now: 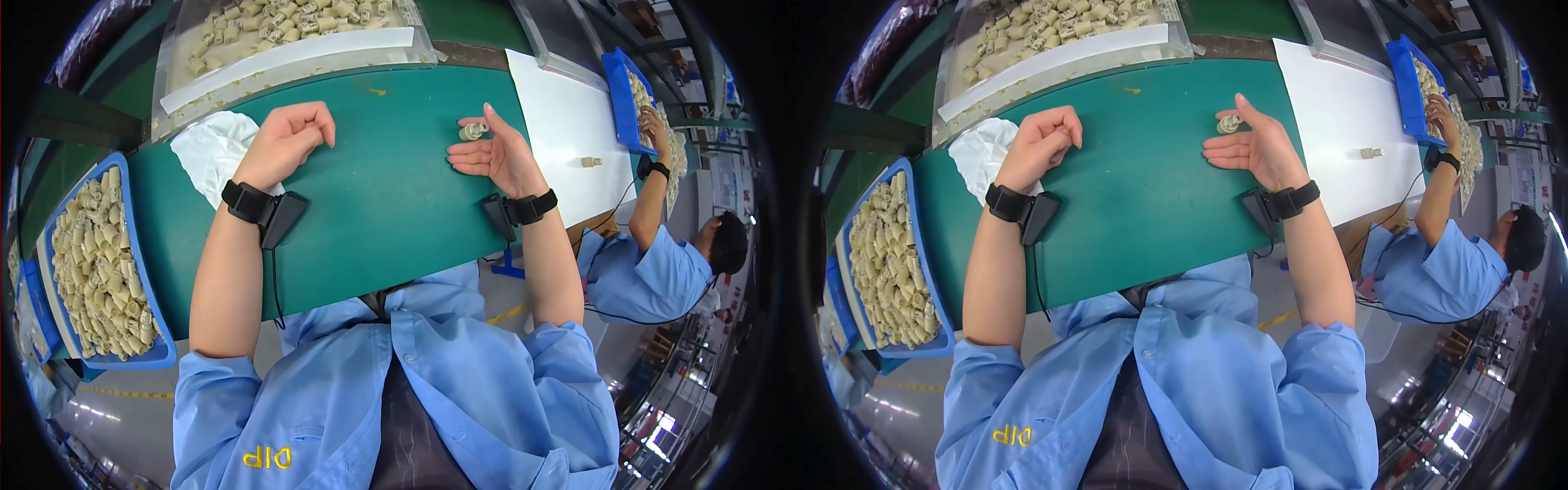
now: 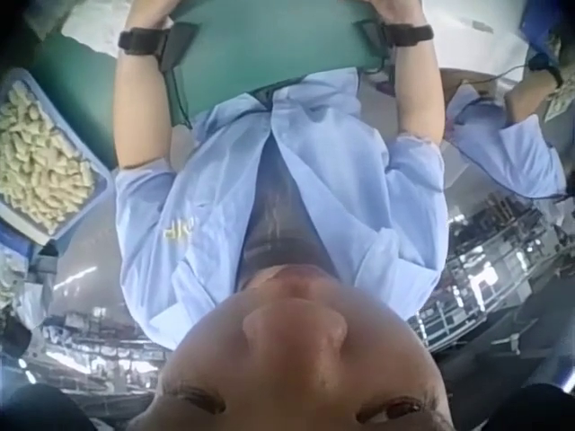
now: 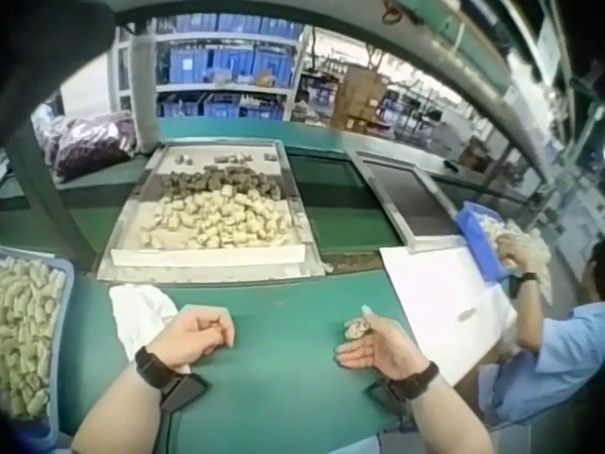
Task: The person picks up plastic components from a tray, wipes each one with a cloth, and arranges them into rows on a white surface.
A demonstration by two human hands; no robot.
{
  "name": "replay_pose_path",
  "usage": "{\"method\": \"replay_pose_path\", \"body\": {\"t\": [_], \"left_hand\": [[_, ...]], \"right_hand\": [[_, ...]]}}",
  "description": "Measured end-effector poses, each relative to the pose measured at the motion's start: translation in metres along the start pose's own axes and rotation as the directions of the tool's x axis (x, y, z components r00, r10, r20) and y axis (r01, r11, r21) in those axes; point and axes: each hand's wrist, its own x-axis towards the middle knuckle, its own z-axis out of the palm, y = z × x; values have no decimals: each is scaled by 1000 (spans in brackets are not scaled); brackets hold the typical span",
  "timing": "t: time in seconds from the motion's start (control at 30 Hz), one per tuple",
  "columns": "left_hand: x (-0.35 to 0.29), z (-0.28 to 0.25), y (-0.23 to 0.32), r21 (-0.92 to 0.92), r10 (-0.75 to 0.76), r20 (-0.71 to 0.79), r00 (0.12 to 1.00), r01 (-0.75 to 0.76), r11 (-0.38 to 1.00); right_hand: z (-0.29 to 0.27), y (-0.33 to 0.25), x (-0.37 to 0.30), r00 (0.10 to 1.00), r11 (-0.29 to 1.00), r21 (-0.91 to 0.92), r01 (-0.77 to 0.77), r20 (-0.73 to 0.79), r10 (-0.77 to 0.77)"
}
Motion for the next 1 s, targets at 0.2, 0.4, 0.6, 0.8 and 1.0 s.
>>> {"method": "replay_pose_path", "body": {"t": [0.2, 0.4, 0.6, 0.8, 1.0], "left_hand": [[0, 2, 2, -15, -18, -7, 1000, 18, 1000], [1, 0, 1, 4, -11, -4, 1000, 11, 1000], [1, 0, 5, -2, -23, -3, 1000, 23, 1000], [0, 2, 6, -15, -33, -2, 999, 33, 999], [0, -1, 6, -6, -51, -5, 999, 51, 999]], "right_hand": [[3, 1, 1, 997, 996, -83, 46, -58, -51], [2, 2, 3, 996, 993, -110, 39, -79, -48], [-1, 1, 10, 995, 985, -161, 53, -80, -66], [1, 3, 5, 992, 985, -157, 68, -99, -84], [0, -2, 6, 1000, 999, 37, 24, -16, -23]]}}
